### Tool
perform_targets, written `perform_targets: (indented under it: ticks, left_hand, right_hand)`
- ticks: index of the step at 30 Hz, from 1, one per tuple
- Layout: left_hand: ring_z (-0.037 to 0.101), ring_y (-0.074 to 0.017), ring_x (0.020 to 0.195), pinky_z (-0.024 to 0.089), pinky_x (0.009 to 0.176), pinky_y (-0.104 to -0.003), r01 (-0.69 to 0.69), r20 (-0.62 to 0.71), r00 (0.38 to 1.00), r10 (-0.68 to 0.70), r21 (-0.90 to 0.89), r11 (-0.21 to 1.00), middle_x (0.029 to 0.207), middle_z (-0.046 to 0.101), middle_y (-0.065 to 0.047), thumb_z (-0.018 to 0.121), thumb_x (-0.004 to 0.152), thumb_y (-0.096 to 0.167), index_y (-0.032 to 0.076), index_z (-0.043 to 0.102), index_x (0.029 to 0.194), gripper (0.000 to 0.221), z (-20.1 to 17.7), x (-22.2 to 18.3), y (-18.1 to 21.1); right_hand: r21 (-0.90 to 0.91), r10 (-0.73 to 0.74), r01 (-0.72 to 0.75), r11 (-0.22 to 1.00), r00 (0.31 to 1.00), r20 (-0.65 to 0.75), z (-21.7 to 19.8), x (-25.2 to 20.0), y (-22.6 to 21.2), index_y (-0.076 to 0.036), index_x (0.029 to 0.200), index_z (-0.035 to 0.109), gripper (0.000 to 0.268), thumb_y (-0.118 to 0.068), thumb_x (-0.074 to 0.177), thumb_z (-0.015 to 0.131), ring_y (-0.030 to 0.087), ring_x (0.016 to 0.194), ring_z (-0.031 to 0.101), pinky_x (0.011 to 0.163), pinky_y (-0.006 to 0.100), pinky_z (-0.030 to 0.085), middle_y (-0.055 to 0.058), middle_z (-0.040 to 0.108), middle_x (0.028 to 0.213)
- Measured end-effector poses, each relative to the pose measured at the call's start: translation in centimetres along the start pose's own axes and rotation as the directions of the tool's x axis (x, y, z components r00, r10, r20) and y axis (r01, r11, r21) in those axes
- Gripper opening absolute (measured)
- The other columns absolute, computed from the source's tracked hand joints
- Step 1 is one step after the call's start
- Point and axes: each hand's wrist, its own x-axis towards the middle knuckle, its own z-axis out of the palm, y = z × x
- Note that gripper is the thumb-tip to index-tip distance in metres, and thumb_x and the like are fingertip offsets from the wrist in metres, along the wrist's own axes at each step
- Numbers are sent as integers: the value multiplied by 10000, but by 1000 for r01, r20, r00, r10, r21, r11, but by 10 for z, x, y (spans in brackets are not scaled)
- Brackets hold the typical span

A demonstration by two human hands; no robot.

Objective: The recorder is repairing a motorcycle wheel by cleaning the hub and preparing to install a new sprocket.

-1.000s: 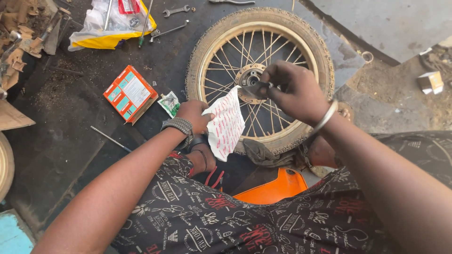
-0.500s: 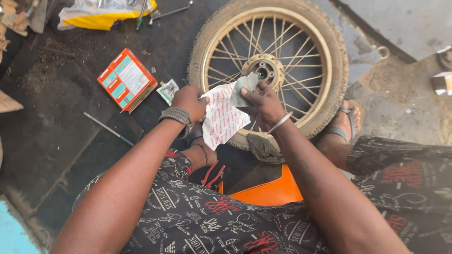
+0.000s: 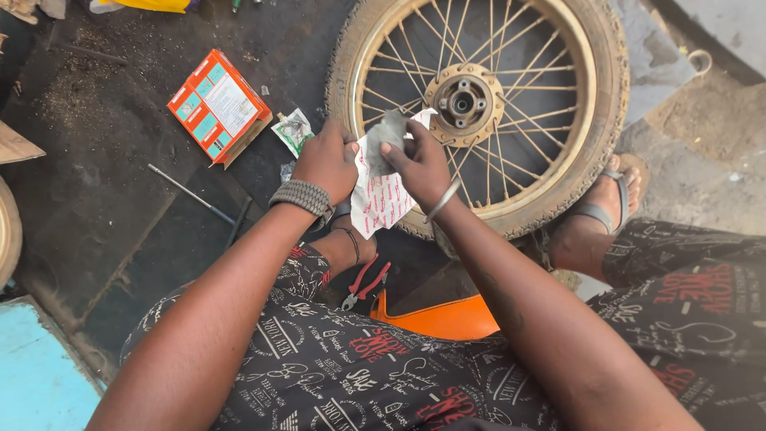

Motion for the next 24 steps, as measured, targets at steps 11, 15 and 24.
perform_targets:
  ticks: [11, 15, 24]
  left_hand:
    - [730, -390, 898, 571, 811, -463, -16, -70, 997, 13, -41, 999, 924, 725, -227, 660, 953, 161, -11, 621, 1026, 192, 15, 2, -20]
    - [736, -376, 898, 571, 815, -448, 16, -87, 996, -20, -49, 999, 930, 732, -227, 665, 949, 175, -22, 647, 1048, 221, 11, 0, -25]
    - [765, -300, 896, 578, 818, -391, 171, 9, 985, -171, -61, 983, 946, 756, -180, 653, 953, 207, 1, 663, 1079, 242, -9, -6, -13]
  right_hand:
    - [-595, -160, 127, 794, 987, -3, 13, -19, 2, -27, 1434, 528, 612, -255, 897, 713, 397, 843, 740, 764, 422, 577, 264, 723, 992]
    - [-734, 66, 62, 676, 987, 144, 11, -41, 20, -57, 1446, 524, 638, -251, 865, 704, 434, 869, 717, 800, 479, 568, 269, 731, 921]
    - [-379, -123, 87, 921, 990, -71, 2, -25, -6, -26, 1371, 550, 575, -317, 910, 734, 258, 870, 803, 748, 351, 617, 168, 771, 996]
